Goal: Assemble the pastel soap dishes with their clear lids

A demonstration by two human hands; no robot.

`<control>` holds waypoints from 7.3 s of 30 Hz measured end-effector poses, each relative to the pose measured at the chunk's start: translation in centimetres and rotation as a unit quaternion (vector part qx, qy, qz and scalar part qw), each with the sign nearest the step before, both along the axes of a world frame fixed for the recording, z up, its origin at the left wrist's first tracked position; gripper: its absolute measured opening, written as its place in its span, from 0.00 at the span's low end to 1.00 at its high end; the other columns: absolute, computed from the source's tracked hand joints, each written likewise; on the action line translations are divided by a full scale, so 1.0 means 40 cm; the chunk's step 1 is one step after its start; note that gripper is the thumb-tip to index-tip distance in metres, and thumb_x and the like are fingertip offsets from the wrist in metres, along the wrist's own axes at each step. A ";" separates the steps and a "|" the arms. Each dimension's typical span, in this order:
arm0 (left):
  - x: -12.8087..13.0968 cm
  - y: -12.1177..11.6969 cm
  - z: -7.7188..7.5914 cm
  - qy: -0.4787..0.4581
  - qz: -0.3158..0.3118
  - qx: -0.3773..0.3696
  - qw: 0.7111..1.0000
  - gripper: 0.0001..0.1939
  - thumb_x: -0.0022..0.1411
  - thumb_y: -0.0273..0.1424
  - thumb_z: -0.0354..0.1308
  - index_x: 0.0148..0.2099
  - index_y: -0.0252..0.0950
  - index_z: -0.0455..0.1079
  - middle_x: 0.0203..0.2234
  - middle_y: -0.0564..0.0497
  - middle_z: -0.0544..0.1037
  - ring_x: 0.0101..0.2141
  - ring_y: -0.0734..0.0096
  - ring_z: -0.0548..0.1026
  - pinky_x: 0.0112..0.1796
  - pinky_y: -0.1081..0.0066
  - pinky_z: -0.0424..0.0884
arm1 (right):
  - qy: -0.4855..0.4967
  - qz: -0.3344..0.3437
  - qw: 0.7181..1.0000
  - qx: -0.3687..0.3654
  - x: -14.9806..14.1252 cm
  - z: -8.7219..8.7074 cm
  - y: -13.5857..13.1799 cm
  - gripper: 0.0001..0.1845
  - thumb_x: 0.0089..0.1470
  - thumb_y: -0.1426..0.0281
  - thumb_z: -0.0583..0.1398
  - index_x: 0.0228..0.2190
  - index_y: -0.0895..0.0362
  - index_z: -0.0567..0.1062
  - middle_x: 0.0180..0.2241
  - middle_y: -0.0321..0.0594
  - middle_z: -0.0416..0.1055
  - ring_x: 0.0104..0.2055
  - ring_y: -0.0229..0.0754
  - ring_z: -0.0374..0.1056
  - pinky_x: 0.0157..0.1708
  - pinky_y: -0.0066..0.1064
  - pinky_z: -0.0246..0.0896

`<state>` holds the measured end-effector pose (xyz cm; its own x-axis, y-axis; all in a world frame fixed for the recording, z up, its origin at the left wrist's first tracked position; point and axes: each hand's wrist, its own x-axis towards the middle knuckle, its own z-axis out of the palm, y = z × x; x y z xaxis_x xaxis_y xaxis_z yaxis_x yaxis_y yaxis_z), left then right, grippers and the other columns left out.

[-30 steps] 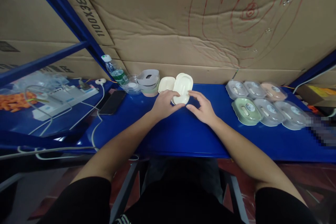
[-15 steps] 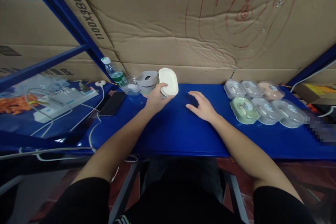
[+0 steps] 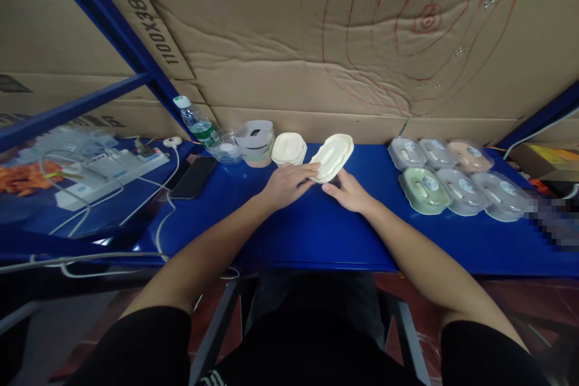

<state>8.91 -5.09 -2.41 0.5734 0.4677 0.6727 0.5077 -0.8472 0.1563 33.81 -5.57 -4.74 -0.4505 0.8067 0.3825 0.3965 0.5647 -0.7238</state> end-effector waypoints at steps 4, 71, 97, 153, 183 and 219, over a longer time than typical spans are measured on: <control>-0.024 0.022 0.000 -0.033 0.031 0.047 0.998 0.12 0.78 0.34 0.55 0.50 0.39 0.80 0.46 0.47 0.85 0.46 0.68 0.84 0.44 0.67 0.79 | -0.039 -0.002 0.999 -0.022 0.002 -0.003 0.004 0.49 0.63 0.37 0.57 0.73 0.50 0.59 0.61 0.53 0.76 0.60 0.64 0.75 0.60 0.63 0.71; -0.072 0.057 0.001 0.050 0.025 -0.090 0.994 0.24 0.69 0.51 0.64 0.56 0.40 0.77 0.53 0.43 0.81 0.52 0.60 0.81 0.47 0.64 0.79 | -0.224 -0.068 0.965 0.116 0.062 0.066 -0.005 0.51 0.48 0.42 0.72 0.68 0.46 0.70 0.70 0.52 0.65 0.69 0.73 0.61 0.66 0.71 0.59; -0.099 0.034 0.080 0.071 0.080 0.089 0.990 0.14 0.73 0.45 0.61 0.45 0.41 0.80 0.70 0.40 0.68 0.47 0.59 0.81 0.46 0.58 0.79 | 0.282 -0.205 0.937 -0.019 0.026 0.087 -0.010 0.32 0.61 0.36 0.58 0.47 0.50 0.76 0.32 0.38 0.82 0.17 0.35 0.67 0.16 0.30 0.61; -0.050 0.024 0.007 0.076 -0.013 -0.061 0.995 0.48 0.59 0.47 0.70 0.74 0.35 0.59 0.72 0.32 0.63 0.69 0.41 0.67 0.66 0.44 0.68 | -0.015 -0.074 0.995 0.059 0.037 0.033 0.012 0.50 0.43 0.42 0.75 0.62 0.52 0.76 0.61 0.53 0.74 0.63 0.62 0.72 0.66 0.58 0.62; -0.065 0.020 0.063 0.088 0.019 0.025 0.996 0.12 0.76 0.44 0.57 0.50 0.46 0.78 0.65 0.46 0.75 0.57 0.55 0.79 0.65 0.45 0.64 | 0.307 -0.203 0.915 -0.165 0.039 0.075 0.023 0.35 0.52 0.31 0.61 0.35 0.52 0.74 0.22 0.33 0.71 0.13 0.36 0.61 0.10 0.31 0.54; -0.250 0.143 0.040 -0.130 0.392 -0.051 0.909 0.18 0.75 0.41 0.52 0.57 0.38 0.74 0.74 0.38 0.59 0.70 0.48 0.63 0.68 0.48 0.56 | -0.350 -0.185 0.917 -0.055 0.041 0.099 -0.013 0.11 0.60 0.62 0.60 0.38 0.51 0.82 0.41 0.40 0.84 0.43 0.50 0.77 0.33 0.34 0.59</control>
